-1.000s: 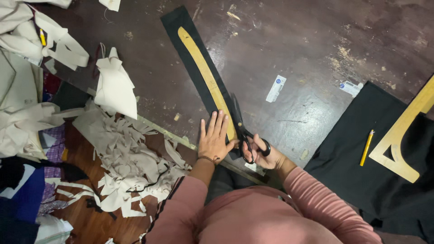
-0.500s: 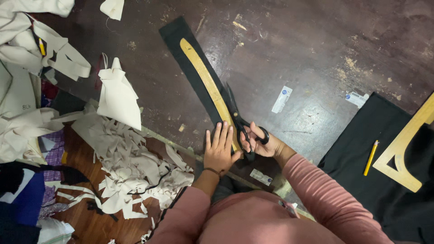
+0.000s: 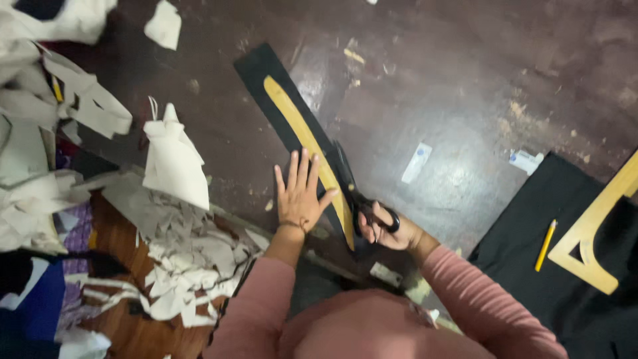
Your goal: The person cuts a piece of black fabric using shears, guided by a yellow template. They then fold the fabric, place the template on it, and mark a line with a pencil before cutting along the marked line.
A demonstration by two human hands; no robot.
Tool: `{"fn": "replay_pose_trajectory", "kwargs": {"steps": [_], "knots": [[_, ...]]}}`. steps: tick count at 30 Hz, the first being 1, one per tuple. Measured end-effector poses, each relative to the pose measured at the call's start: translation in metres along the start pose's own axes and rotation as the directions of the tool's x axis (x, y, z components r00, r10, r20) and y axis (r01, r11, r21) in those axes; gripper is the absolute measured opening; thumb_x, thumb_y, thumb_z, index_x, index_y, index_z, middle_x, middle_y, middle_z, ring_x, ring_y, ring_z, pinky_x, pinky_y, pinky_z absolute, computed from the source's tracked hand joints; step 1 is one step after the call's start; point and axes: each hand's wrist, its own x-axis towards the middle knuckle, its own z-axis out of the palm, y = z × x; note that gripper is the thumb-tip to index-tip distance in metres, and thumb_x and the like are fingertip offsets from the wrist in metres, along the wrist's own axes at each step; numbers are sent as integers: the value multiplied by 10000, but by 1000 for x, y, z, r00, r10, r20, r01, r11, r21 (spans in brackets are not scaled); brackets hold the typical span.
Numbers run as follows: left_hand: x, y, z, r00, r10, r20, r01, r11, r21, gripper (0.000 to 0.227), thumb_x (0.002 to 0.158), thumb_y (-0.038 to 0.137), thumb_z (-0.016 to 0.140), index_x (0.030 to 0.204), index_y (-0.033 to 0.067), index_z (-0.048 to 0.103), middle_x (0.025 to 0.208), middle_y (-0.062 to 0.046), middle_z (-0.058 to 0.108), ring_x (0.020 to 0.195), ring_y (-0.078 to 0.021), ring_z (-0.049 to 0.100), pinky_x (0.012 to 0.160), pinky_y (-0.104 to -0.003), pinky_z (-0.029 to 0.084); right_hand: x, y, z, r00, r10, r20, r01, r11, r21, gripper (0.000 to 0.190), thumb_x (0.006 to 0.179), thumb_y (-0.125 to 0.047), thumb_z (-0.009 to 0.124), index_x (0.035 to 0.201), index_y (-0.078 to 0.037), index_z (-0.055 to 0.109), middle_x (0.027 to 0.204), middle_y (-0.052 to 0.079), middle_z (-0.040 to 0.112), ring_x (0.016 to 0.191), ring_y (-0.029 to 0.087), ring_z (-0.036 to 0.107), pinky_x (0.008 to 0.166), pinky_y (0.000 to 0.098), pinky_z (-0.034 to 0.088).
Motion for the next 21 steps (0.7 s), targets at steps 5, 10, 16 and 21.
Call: {"fn": "replay_pose_trajectory", "kwargs": {"steps": [5,10,16,21], "knots": [[5,-2,9,1000,1,-23,-1,1000,4,915,942,749,424,1626,152,306,1710,-133,242,1593,-316,163,1244,-652,57,12,-8,0,999,-24,30,25,999,-43,708,953,-705,531,945,-3,629,544,136,552,566,238,582,538,310,390],[-1,-4,19,998,22,-57,-21,1000,15,926,921,755,444,1619,158,322,1711,-131,243,1593,-317,165,1243,-665,58,31,-32,15,996,4,93,-5,1000,8,757,942,-789,459,969,-48,615,571,125,585,572,221,632,552,278,441],[0,-3,24,979,33,-200,-30,999,18,867,881,681,497,1582,178,410,1671,-118,352,1565,-310,275,1235,-660,127,56,-61,27,996,-3,87,3,1000,-3,724,943,-755,505,971,-42,621,573,98,590,542,192,665,529,254,482],[-2,-6,17,997,34,-69,-36,999,-21,880,874,616,488,1631,197,324,1706,-118,264,1579,-335,206,1210,-680,132,92,-98,41,995,-20,94,25,998,-55,716,947,-770,481,957,-69,628,568,91,581,547,197,659,525,248,497]]}}
